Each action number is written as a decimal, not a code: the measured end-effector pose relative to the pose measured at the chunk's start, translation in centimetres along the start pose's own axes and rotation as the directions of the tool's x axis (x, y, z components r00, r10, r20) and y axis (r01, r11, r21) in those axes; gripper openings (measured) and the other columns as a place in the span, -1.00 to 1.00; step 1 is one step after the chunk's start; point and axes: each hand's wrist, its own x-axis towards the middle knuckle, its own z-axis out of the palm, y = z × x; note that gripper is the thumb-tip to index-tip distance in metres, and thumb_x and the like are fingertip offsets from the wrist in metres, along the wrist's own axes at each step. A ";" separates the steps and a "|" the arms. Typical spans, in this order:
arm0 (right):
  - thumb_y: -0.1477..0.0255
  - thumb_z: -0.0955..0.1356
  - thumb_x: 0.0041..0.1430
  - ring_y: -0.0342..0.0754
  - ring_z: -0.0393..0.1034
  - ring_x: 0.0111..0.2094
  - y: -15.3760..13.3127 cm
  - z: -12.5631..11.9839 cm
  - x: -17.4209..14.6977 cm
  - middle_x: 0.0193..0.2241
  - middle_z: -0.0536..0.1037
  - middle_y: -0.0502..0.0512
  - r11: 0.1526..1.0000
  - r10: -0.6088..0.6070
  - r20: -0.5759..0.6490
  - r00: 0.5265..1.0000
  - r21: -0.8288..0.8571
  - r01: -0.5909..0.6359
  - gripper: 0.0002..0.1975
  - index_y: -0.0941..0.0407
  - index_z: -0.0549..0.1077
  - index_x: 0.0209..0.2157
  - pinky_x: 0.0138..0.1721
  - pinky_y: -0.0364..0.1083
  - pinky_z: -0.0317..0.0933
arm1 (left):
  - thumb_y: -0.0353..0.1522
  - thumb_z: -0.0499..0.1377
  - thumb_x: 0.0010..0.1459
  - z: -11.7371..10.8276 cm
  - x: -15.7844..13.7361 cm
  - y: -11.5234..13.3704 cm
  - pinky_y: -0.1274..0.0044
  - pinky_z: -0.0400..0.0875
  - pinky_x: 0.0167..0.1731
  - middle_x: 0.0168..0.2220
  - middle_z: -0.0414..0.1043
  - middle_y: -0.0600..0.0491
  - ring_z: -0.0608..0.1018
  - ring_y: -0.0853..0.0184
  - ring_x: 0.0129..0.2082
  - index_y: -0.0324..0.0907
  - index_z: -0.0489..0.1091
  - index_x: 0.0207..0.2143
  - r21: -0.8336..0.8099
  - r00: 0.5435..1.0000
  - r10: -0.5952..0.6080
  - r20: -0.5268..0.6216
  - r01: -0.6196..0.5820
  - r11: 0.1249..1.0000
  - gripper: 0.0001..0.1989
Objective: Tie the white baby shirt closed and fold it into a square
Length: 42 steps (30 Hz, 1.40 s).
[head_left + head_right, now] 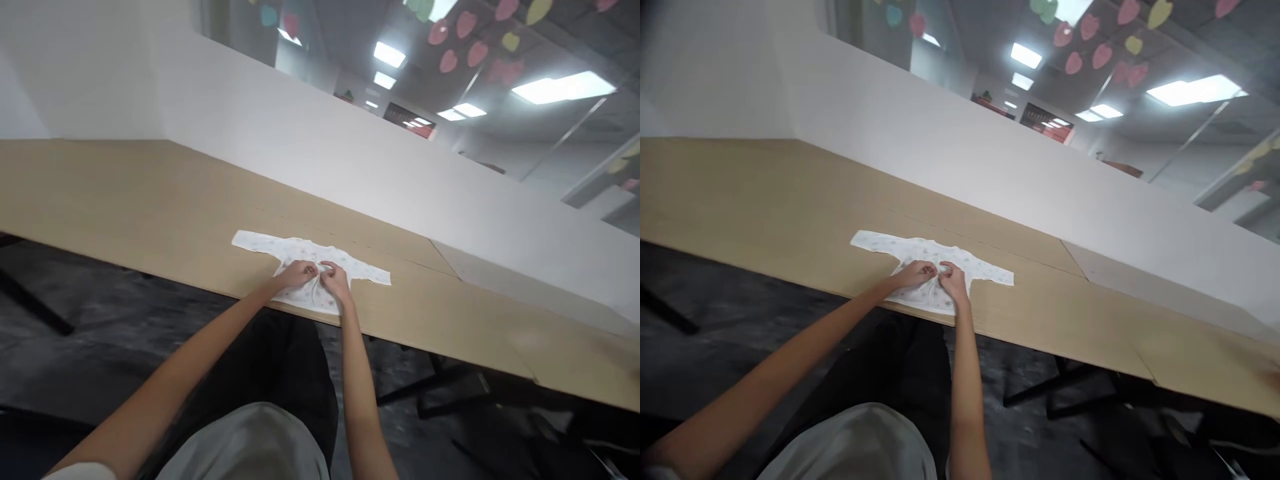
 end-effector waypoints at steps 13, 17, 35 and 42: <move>0.61 0.32 -0.08 -0.22 0.37 -0.50 0.4 0.1 0.4 -0.50 0.50 -0.10 0.993 0.016 0.059 0.998 0.116 -0.022 -0.53 0.12 0.47 -0.06 -0.42 -0.25 0.27 | 0.03 0.07 0.04 -0.9 0.0 1.0 0.43 0.42 -0.22 -0.28 0.57 -0.08 0.54 0.20 -0.28 -0.21 0.51 -0.29 -0.015 1.000 -0.027 0.009 0.027 1.000 -0.49; 0.60 0.34 -0.05 -0.22 0.37 -0.51 0.4 0.0 0.5 -0.52 0.50 -0.11 0.991 0.026 0.058 0.998 0.129 -0.033 -0.56 0.12 0.48 -0.06 -0.41 -0.25 0.28 | 0.04 0.08 0.03 -1.0 -0.1 1.0 0.43 0.42 -0.23 -0.30 0.57 -0.06 0.54 0.20 -0.30 -0.21 0.53 -0.30 -0.014 1.000 -0.019 0.010 0.019 1.000 -0.49; 0.58 0.42 -0.05 -0.22 0.39 -0.54 1.1 0.5 1.0 -0.53 0.51 -0.12 0.973 0.084 0.079 0.993 0.209 -0.099 -0.60 0.12 0.44 -0.11 -0.42 -0.23 0.29 | -0.05 0.23 -0.06 -1.1 -0.4 1.7 0.44 0.48 -0.25 -0.34 0.61 -0.05 0.60 0.21 -0.32 -0.19 0.54 -0.32 -0.143 0.996 -0.070 -0.057 0.062 0.988 -0.59; 0.62 0.38 -0.09 -0.25 0.30 -0.62 0.8 0.3 0.8 -0.59 0.46 -0.17 0.942 0.139 0.122 0.983 0.289 -0.170 -0.66 0.11 0.38 -0.21 -0.51 -0.27 0.22 | -0.16 0.15 -0.07 -0.9 -0.3 1.5 0.47 0.44 -0.26 -0.38 0.59 -0.02 0.56 0.24 -0.34 -0.17 0.57 -0.36 -0.029 0.997 -0.040 -0.066 0.038 0.999 -0.67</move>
